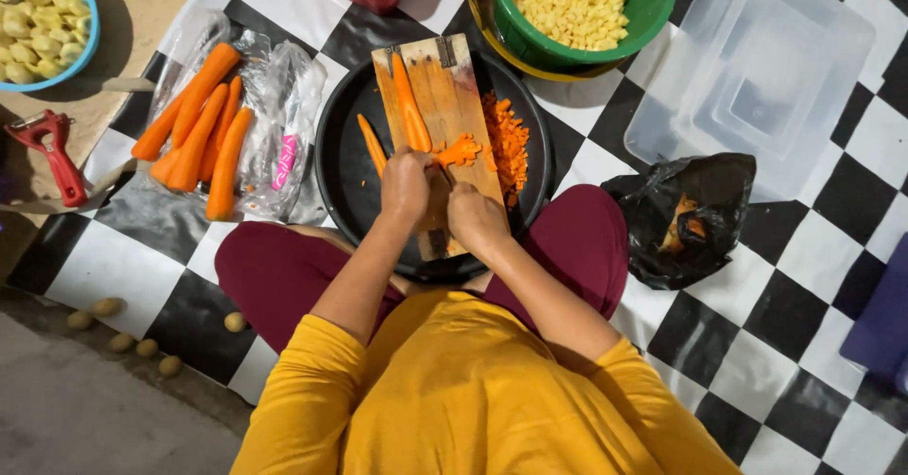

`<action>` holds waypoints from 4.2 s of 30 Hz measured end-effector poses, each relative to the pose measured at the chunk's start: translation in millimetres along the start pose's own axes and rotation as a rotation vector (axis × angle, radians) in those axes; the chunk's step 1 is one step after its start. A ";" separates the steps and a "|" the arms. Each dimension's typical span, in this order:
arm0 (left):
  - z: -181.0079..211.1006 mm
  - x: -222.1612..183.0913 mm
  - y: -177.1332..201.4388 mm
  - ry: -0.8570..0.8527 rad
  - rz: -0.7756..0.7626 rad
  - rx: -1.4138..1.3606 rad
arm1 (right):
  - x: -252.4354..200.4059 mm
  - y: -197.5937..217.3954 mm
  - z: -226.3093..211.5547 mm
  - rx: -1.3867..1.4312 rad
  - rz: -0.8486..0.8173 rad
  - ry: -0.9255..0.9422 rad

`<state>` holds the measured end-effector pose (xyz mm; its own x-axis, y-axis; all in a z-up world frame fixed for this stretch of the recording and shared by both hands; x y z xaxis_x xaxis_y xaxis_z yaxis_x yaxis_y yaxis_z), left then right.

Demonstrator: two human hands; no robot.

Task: A person sitting on a checkered floor uses a manual wooden slicer to shred carrots into a black tray, surrounded by bowls of other prepared ingredients.

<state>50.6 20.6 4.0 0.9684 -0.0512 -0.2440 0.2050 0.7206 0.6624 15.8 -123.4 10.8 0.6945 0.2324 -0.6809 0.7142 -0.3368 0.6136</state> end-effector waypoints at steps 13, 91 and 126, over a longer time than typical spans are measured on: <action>0.0 -7.2 12.8 0.148 -0.022 -0.292 | -13.2 17.5 -24.0 -0.030 -0.042 -0.015; -47.0 105.2 21.5 0.060 -0.126 -0.025 | -66.6 36.5 26.7 0.436 0.081 0.152; -17.1 57.1 22.3 0.112 0.002 -0.326 | -32.5 60.8 -63.1 0.139 -0.220 -0.187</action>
<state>108.1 45.5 -7.2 0.9435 0.0137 -0.3312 0.1294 0.9047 0.4059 42.1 -93.9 95.5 0.4874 0.1463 -0.8609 0.8179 -0.4218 0.3913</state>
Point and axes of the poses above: each hand's wrist, its own x-axis towards the middle knuckle, its own y-axis out of the back of the hand, z = x × y, the point moved 6 cm from there along x, towards the middle knuckle, and after that the axes turned 12 degrees about -z, right-handed, at the moved point
